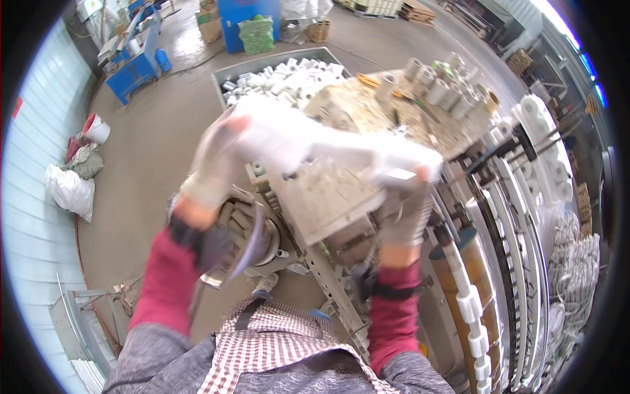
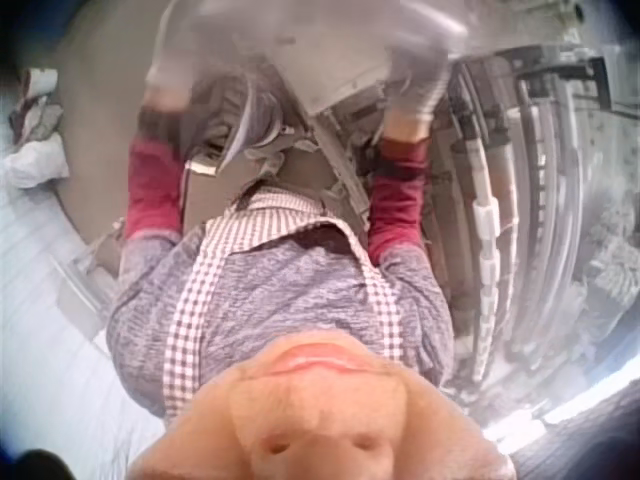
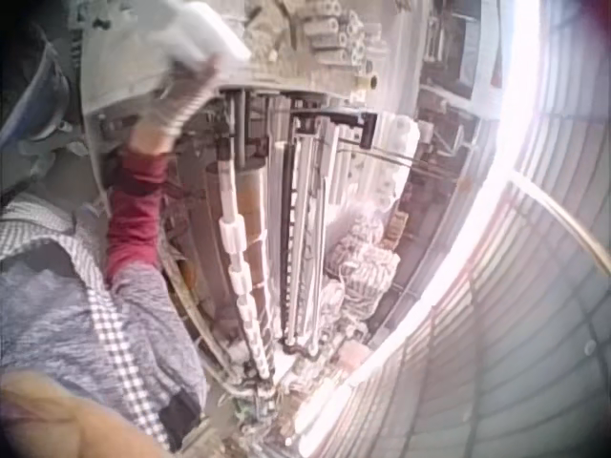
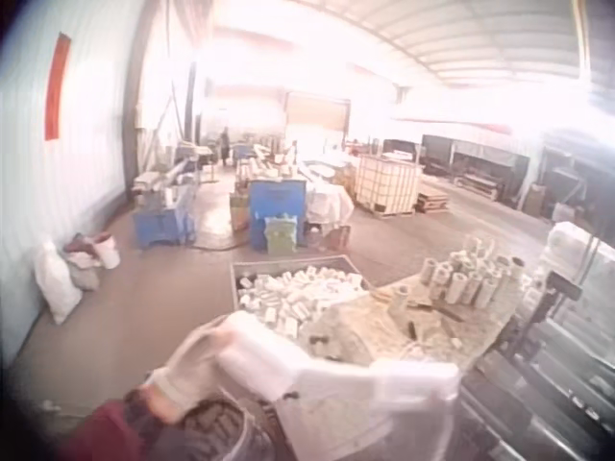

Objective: Operating an industrial machine to wrap or process plastic components, including applying glue and handling rolls.

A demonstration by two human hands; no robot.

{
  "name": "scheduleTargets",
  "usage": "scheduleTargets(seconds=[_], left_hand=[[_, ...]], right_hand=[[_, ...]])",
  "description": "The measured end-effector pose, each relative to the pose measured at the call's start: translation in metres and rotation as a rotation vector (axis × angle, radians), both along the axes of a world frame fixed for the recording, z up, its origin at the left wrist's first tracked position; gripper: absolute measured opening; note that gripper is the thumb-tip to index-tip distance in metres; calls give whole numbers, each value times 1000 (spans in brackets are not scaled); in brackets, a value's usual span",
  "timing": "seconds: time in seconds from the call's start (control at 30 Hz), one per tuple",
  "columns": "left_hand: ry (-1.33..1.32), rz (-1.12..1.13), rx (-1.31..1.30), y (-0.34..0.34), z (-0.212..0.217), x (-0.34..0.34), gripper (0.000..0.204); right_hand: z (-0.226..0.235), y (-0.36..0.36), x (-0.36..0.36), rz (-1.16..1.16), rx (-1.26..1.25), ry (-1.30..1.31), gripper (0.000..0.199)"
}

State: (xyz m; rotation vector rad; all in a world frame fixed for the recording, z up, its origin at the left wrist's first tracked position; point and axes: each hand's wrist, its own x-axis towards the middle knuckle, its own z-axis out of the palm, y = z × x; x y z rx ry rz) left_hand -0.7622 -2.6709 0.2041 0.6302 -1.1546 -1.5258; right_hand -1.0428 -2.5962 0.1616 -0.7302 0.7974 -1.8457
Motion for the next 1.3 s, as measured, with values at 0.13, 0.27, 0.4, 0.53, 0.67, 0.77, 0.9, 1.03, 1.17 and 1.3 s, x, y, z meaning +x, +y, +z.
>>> scheduleTargets(seconds=[0.13,0.27,0.4,0.53,0.67,0.77,0.9,1.03,1.17,1.3], left_hand=[[-930,374,2,80,-75,170,69],[-776,621,87,111,-99,198,56],[-179,748,-138,103,-10,196,70],[-551,568,-214,114,-35,183,67],[-923,465,-59,110,-96,196,58],[-663,471,86,91,-71,209,57],[-76,301,203,-8,-82,180,50],[-45,262,131,-181,-71,164,63],[-1,209,148,-185,-38,68,63],[-95,-354,-42,-63,-42,-33,48]], right_hand=[[-64,11,181,190,133,403,62],[-94,33,254,366,302,351,75],[-80,5,235,165,456,108,77],[-52,-14,241,137,443,50,73],[-55,-3,239,206,454,238,69],[-75,5,234,300,574,360,63],[-75,-64,225,374,434,-247,56],[-5,-157,191,389,-82,-305,94],[27,-80,134,322,-39,-133,85],[-19,112,48,119,430,-47,52]])
